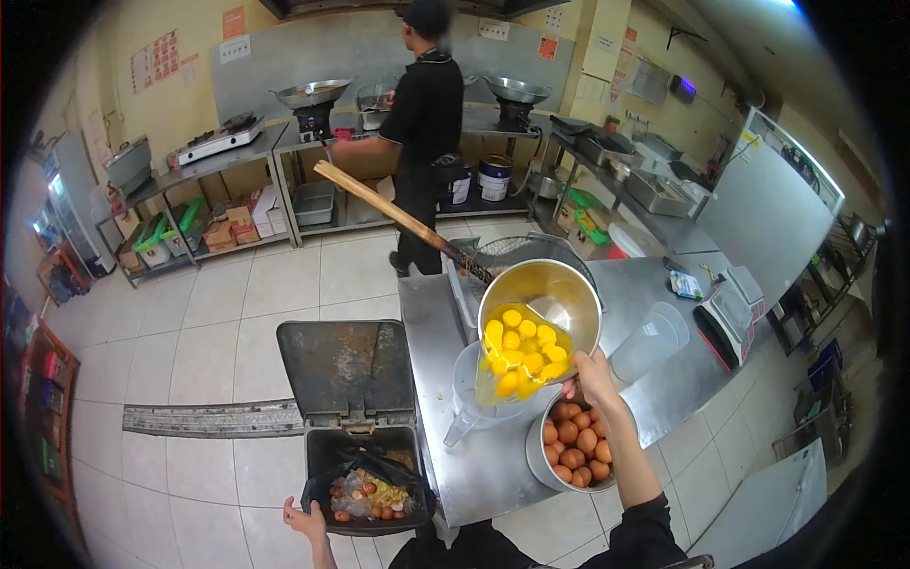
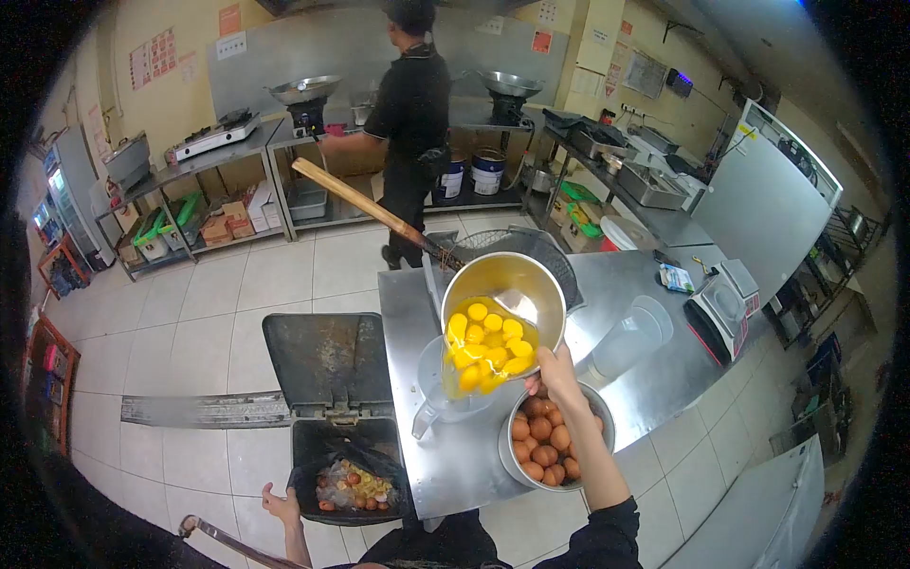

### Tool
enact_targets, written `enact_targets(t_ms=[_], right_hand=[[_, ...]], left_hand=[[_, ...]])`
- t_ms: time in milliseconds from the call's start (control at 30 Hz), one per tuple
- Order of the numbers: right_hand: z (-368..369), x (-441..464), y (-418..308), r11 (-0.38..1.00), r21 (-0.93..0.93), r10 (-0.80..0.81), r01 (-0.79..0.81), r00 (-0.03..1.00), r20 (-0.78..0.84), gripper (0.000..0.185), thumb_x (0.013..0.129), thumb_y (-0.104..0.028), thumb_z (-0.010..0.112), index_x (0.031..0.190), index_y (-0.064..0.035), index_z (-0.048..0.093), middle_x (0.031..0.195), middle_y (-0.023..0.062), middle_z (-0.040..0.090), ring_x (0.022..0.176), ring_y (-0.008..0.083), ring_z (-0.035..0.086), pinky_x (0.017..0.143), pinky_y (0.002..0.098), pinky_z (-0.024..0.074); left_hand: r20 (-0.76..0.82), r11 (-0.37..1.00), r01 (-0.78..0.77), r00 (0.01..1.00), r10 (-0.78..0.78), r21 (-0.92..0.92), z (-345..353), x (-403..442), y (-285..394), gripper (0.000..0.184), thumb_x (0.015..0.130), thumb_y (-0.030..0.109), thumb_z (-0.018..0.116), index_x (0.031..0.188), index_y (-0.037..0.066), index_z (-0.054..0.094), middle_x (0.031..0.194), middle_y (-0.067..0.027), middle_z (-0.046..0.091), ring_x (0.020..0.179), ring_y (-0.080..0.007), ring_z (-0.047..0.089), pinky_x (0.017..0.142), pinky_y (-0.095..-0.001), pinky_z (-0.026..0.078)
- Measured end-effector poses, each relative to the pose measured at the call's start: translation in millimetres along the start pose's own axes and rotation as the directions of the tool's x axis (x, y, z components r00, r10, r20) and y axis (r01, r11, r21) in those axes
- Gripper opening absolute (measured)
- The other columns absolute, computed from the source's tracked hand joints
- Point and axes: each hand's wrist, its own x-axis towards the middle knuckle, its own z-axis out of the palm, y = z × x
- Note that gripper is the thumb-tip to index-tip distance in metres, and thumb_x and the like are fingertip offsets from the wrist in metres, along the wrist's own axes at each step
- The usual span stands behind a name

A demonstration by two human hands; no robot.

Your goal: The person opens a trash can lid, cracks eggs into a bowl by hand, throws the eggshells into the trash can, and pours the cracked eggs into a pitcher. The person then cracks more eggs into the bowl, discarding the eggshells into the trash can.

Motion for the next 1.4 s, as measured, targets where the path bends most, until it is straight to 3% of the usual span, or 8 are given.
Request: enact_targets(t_ms=[367, 500, 600, 767, 867, 967, 1300, 1400], right_hand=[[22, -12, 18, 0.950, -0.212, -0.268, 0.231, 0.949, -0.164, 0.061, 0.084, -0.004, 0.036, 0.142, -0.0116, 0.021, 0.080, 0.0190, 0.059, 0.042, 0.0186, 0.053, 0.037, 0.0305, 0.0471], [39, -34, 29, 0.785, -0.502, -0.470, 0.363, 0.877, -0.101, 0.072, 0.079, 0.003, 0.041, 0.145, -0.0170, 0.021, 0.100, 0.0248, 0.061, 0.071, 0.0363, 0.063, 0.073, 0.0438, 0.0508], [54, -45, 57, 0.511, -0.605, -0.757, 0.611, 0.653, 0.021, 0.075, 0.074, 0.013, 0.038, 0.144, -0.0094, 0.023, 0.125, 0.0291, 0.050, 0.116, 0.0410, 0.051, 0.093, 0.0422, 0.0443], [69, -26, 77, 0.442, -0.690, -0.881, 0.574, 0.424, -0.211, 0.058, 0.078, 0.005, 0.044, 0.135, 0.0023, 0.033, 0.111, 0.0221, 0.061, 0.097, 0.0373, 0.062, 0.082, 0.0420, 0.0494], [38, 4, 110, 0.965, 0.218, -0.076, 0.149, 0.948, -0.309, 0.018, 0.085, -0.010, 0.045, 0.100, -0.0025, 0.052, 0.075, 0.0077, 0.060, 0.056, 0.0203, 0.052, 0.051, 0.0335, 0.0425], [20, -42, 49, 0.447, 0.839, 0.232, -0.310, 0.946, 0.226, 0.016, 0.087, -0.019, 0.043, 0.074, -0.0108, 0.048, 0.061, 0.0010, 0.049, 0.046, 0.0116, 0.040, 0.039, 0.0270, 0.0276], [35, -231, 130, 0.803, 0.112, 0.539, -0.585, 0.794, 0.282, 0.031, 0.089, -0.024, 0.052, 0.101, 0.0042, 0.055, 0.070, 0.0091, 0.059, 0.048, 0.0176, 0.057, 0.040, 0.0267, 0.0458], [30, -220, 119, 0.891, -0.264, 0.429, -0.369, 0.875, 0.226, 0.033, 0.090, -0.028, 0.055, 0.096, 0.0042, 0.057, 0.071, 0.0080, 0.058, 0.051, 0.0161, 0.058, 0.044, 0.0282, 0.0458]], left_hand=[[0.011, 0.999, 0.039, 0.999, -0.039, 0.009, -2, -5, -12, 0.063, 0.068, 0.010, 0.067, 0.125, 0.008, 0.040, 0.124, -0.0240, 0.034, 0.116, -0.0390, 0.033, 0.098, -0.0466, 0.029], [0.027, 1.000, 0.015, 1.000, -0.016, 0.015, 4, -7, -16, 0.064, 0.070, 0.012, 0.067, 0.127, 0.010, 0.039, 0.124, -0.0251, 0.034, 0.114, -0.0401, 0.037, 0.098, -0.0460, 0.033], [0.060, 0.999, -0.019, 0.998, 0.021, -0.033, 8, -12, -10, 0.064, 0.070, 0.012, 0.068, 0.127, 0.009, 0.039, 0.124, -0.0243, 0.034, 0.115, -0.0394, 0.036, 0.099, -0.0457, 0.032], [0.098, 0.986, -0.132, 0.985, 0.143, -0.105, 12, -25, 23, 0.063, 0.071, 0.010, 0.068, 0.127, 0.006, 0.040, 0.123, -0.0242, 0.036, 0.116, -0.0379, 0.037, 0.099, -0.0442, 0.032], [0.162, 0.949, -0.219, 0.952, 0.259, -0.226, 3, -38, 68, 0.060, 0.072, 0.011, 0.069, 0.125, 0.002, 0.042, 0.120, -0.0193, 0.041, 0.115, -0.0336, 0.037, 0.100, -0.0412, 0.031], [0.319, 0.889, -0.117, 0.906, 0.278, -0.443, -8, -50, 96, 0.057, 0.077, 0.010, 0.067, 0.128, 0.005, 0.043, 0.123, -0.0168, 0.044, 0.114, -0.0280, 0.042, 0.095, -0.0368, 0.037], [0.786, 0.853, -0.082, 0.350, 0.509, -0.516, -80, -120, 221, 0.039, 0.089, 0.014, 0.052, 0.125, 0.003, 0.045, 0.103, -0.0107, 0.057, 0.090, -0.0130, 0.054, 0.076, -0.0263, 0.042], [0.748, 0.853, -0.145, 0.424, 0.511, -0.501, -43, -124, 207, 0.019, 0.089, 0.013, 0.047, 0.105, 0.002, 0.047, 0.086, -0.0072, 0.051, 0.078, -0.0134, 0.049, 0.071, -0.0267, 0.040]])
